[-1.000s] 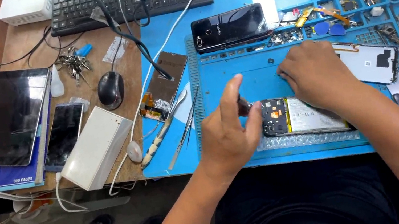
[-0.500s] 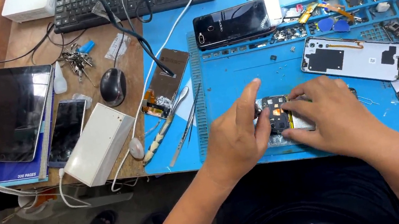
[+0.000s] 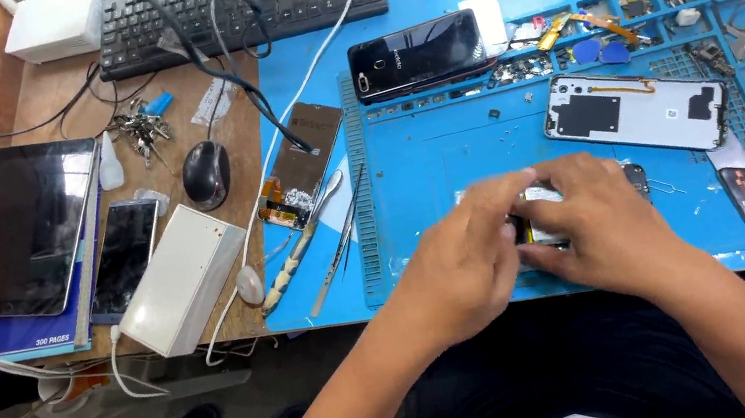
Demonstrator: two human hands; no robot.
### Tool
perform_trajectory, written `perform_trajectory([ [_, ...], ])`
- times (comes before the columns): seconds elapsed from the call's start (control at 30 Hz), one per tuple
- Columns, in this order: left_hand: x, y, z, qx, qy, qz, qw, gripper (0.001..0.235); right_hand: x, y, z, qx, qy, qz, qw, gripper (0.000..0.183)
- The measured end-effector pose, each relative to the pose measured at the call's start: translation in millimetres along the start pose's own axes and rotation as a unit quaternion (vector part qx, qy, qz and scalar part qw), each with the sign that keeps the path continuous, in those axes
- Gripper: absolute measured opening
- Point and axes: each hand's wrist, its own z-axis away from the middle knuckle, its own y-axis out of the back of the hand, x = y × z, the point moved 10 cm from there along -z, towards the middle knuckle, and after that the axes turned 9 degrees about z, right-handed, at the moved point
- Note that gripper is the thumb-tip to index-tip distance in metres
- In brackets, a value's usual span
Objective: The person removes a protective film from a smartphone battery and places it into the phone chassis. The person then positions the phone back cover over the chassis and uses a screwdriver to fasten screws into the back cover.
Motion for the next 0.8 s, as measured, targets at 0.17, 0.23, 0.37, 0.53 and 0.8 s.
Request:
perform_trajectory([
  [0.17,7.2,20.6,0.4,0.179,-0.09,-0.274,0.941,0.043,-3.2,10.4,-2.9,-0.027,-0.047,0.02,0.998,0.039],
  [0.23,15.5,20.1,0.0,0.181,-0.092,-0.259,0.944,0.05,-2.9,8.5,0.4,-0.033,-0.054,0.022,0.998,0.04],
  [0.37,13.2,13.5,-2.1,0.158,-0.089,-0.251,0.951,0.047,-5.3,15.9,-3.3,-0.032,-0.061,0.029,0.997,0.041],
  [0.53,26.0,29.3,0.3,0.184,-0.096,-0.24,0.949,0.054,-4.8,15.3,-3.8,-0.062,-0.071,0.028,0.995,0.04],
  [0.8,21.9,34.3,-4.6,0.145,-0.028,-0.314,0.938,0.048,-8.8,23.6,-6.5,-0.072,-0.081,0.031,0.994,0.041],
])
